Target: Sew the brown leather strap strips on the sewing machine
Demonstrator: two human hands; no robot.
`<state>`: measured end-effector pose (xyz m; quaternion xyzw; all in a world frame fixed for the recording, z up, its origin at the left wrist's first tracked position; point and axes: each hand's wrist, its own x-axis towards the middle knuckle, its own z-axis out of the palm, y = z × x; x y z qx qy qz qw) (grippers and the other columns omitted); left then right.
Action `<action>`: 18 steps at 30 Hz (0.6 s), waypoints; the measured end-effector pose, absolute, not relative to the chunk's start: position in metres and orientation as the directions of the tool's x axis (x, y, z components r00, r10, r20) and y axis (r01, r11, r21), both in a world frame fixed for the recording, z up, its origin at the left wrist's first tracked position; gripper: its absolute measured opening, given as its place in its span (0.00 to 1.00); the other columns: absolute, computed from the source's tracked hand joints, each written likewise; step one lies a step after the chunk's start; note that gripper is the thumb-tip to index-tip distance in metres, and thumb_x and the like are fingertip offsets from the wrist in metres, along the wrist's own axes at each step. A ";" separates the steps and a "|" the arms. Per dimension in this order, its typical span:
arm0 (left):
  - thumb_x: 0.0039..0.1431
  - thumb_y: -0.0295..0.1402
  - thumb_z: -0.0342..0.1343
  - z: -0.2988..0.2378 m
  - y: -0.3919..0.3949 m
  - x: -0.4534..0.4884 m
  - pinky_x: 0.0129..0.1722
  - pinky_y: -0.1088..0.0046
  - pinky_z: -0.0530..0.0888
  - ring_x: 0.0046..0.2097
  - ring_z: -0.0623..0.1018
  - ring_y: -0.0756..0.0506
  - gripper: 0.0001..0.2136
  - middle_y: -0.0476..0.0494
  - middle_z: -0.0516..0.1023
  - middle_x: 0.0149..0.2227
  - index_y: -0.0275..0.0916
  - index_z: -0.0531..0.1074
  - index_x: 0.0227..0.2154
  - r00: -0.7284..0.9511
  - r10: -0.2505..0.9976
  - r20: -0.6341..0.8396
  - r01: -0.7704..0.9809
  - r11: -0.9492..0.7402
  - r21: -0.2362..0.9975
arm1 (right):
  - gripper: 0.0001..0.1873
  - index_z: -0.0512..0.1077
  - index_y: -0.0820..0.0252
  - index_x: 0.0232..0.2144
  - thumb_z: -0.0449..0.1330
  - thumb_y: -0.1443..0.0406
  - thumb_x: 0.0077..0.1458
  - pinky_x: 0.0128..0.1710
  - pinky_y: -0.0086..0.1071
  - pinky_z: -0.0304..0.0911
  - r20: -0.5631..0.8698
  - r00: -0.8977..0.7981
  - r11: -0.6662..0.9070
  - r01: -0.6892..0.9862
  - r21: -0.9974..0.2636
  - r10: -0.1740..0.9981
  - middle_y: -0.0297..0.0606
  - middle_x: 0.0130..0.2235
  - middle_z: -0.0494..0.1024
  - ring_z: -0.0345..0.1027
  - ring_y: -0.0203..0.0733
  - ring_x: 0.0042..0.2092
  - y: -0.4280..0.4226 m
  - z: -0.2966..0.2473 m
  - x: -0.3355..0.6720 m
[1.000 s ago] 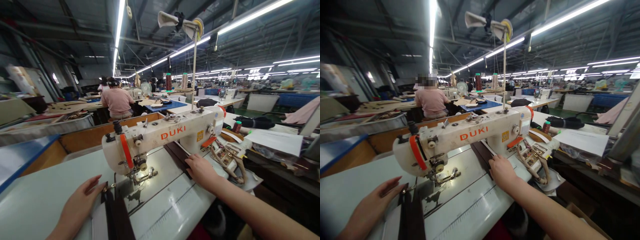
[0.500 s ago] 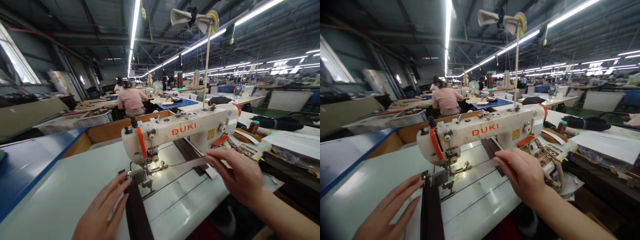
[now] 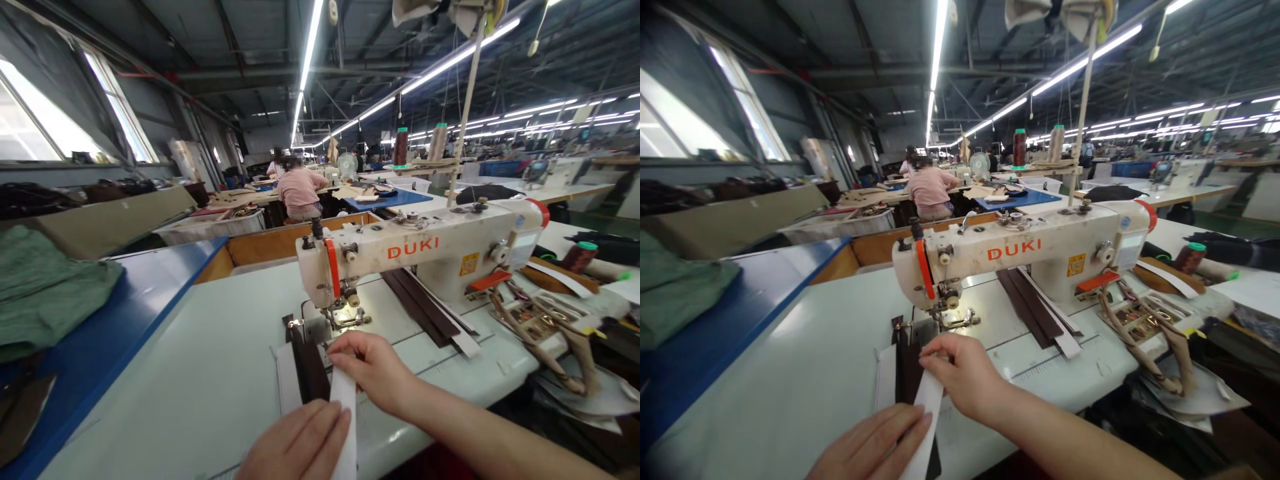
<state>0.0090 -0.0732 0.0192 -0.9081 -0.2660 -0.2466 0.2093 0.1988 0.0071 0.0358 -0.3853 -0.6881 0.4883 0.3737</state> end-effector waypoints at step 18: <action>0.53 0.22 0.42 -0.001 -0.043 -0.031 0.47 0.71 0.76 0.46 0.79 0.44 0.20 0.36 0.79 0.46 0.33 0.70 0.47 0.604 0.619 0.502 0.795 -0.514 -0.322 | 0.37 0.54 0.78 0.62 0.54 0.54 0.61 0.65 0.45 0.44 0.137 -0.906 0.914 0.384 -0.130 0.400 0.58 0.65 0.54 0.45 0.56 0.66 -0.032 0.012 0.194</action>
